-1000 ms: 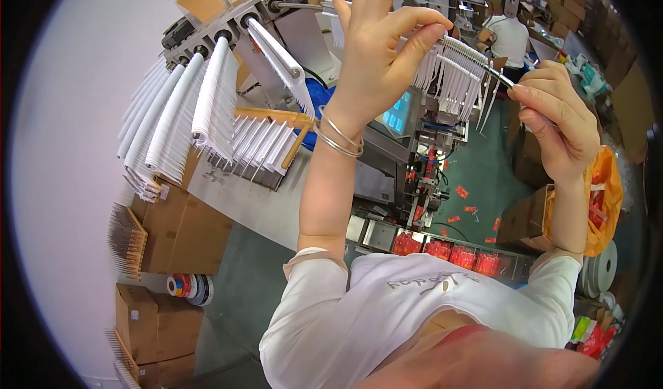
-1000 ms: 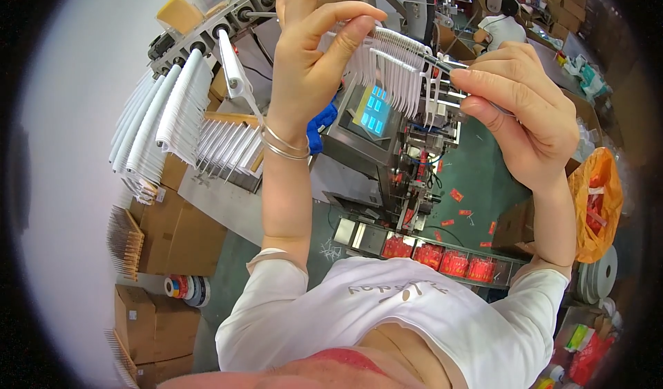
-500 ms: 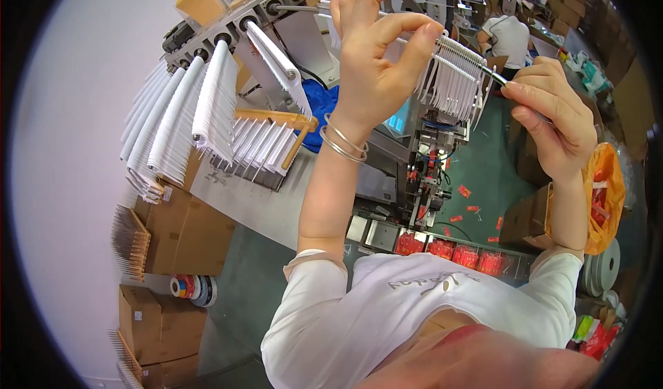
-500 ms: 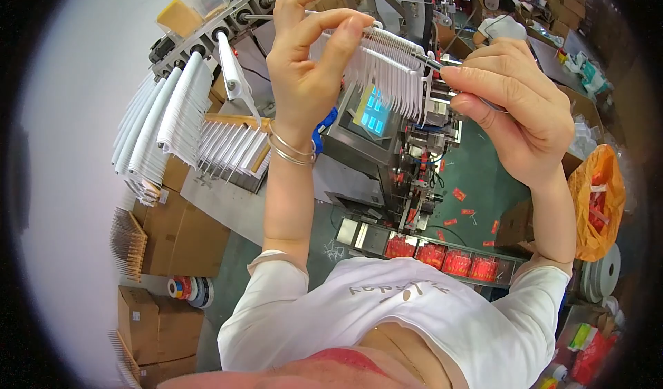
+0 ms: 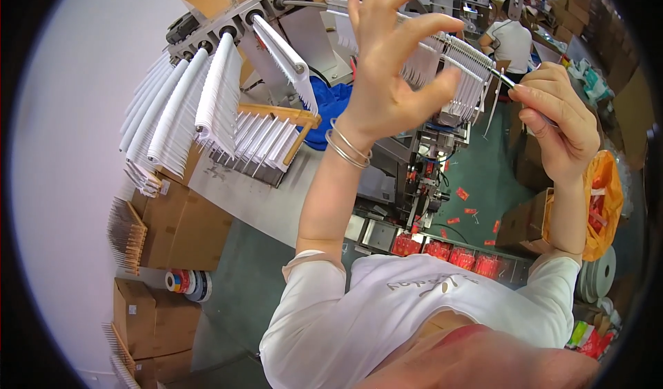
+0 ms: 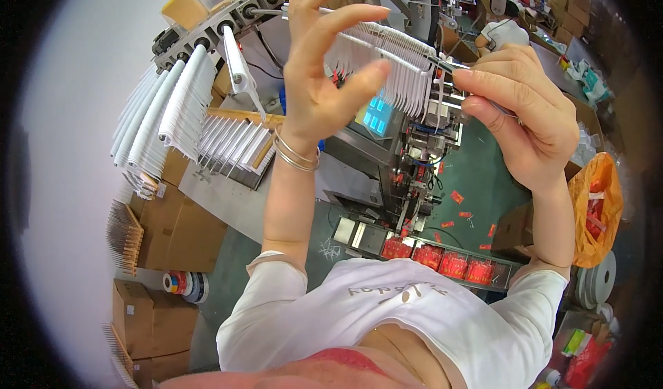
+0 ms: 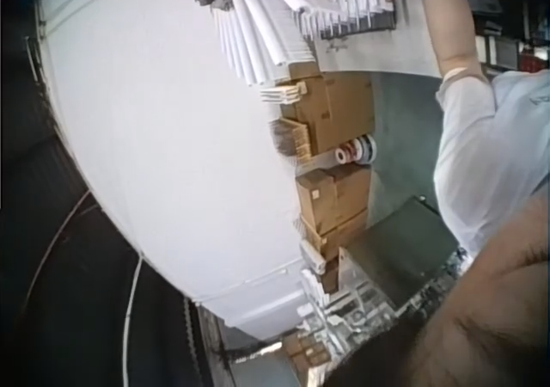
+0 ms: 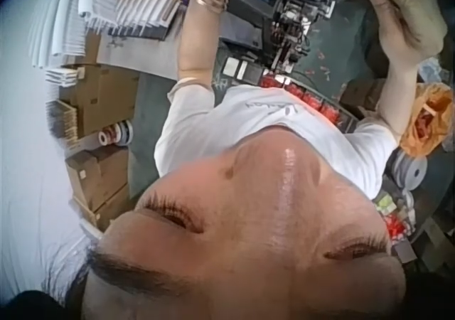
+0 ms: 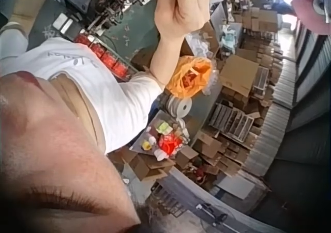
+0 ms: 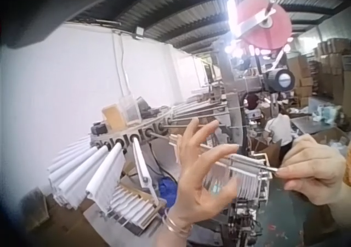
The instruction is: Assembling and inspecting plastic lighting fixture components on an industrial production line.
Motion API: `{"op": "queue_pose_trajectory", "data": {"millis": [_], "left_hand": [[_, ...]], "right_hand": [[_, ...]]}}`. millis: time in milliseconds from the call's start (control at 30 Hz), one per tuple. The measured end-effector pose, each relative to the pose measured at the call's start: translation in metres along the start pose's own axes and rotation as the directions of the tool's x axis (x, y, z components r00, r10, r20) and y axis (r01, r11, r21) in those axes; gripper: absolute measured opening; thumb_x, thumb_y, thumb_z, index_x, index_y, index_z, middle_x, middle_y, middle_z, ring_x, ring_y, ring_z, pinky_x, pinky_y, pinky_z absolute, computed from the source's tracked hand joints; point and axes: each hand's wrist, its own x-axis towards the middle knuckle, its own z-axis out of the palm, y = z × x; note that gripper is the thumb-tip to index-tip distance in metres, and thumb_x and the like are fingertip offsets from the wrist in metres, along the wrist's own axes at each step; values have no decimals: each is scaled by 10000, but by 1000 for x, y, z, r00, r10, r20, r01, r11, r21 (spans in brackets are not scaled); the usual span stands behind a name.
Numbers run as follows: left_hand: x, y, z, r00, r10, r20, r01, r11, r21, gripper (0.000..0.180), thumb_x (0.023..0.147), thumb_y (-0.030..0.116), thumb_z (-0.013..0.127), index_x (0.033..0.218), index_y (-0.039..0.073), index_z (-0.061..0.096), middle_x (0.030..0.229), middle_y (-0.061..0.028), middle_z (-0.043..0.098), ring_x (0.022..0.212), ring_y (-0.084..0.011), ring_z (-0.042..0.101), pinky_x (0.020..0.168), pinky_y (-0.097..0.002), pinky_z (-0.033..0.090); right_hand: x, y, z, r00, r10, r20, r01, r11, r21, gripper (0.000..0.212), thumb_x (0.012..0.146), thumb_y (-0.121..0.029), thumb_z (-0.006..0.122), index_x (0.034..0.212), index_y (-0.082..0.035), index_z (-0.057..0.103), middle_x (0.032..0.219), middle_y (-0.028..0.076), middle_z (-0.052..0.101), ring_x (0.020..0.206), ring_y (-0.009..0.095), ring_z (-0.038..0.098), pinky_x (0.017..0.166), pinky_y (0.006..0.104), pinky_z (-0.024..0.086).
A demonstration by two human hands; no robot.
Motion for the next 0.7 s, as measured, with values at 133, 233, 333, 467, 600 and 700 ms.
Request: {"op": "queue_pose_trajectory", "data": {"millis": [133,233,333,467,600,700], "left_hand": [[10,24,4,968,88,234,-152,950,271,378,684,224,695,1047,126,660,1338,-182,419,1341,-416,201,1013,-662,25],[16,27,8,952,148,269,-226,930,289,334,677,226,700,993,126,665,1342,-171,412,1342,-412,201,984,-696,23],[18,21,10,944,172,280,-265,904,337,315,670,222,700,967,124,662,1336,-161,420,1339,-410,211,984,-695,34],[14,19,9,961,146,234,-219,921,322,330,658,214,701,974,133,658,1325,-156,431,1331,-415,224,980,-698,48],[9,13,2,973,153,174,-206,913,352,352,652,219,710,992,143,658,1326,-156,432,1331,-415,223,977,-700,50],[11,18,6,973,104,205,-165,938,304,374,649,223,716,1012,153,661,1325,-160,434,1331,-418,220,980,-695,48]], "right_hand": [[1,0,0,1000,-2,7,2,1000,-6,234,727,-22,690,944,50,641,829,123,638,744,251,594,725,362,432],[3,-1,0,1000,-9,8,9,1000,-12,238,725,-24,692,945,51,640,825,122,636,741,250,592,724,362,430],[1,-1,0,1000,-10,9,10,1000,-12,241,721,-24,695,943,52,639,821,122,635,737,249,589,721,362,429],[0,-1,0,1000,-8,7,8,1000,-4,240,719,-22,697,939,52,639,820,124,634,732,249,586,719,362,428],[1,0,2,1000,-11,1,11,1000,9,241,718,-21,697,940,52,640,821,125,635,735,251,588,718,363,430],[1,1,1,1000,-20,3,20,1000,8,238,722,-16,691,944,54,639,829,130,639,743,250,592,721,368,434]]}}
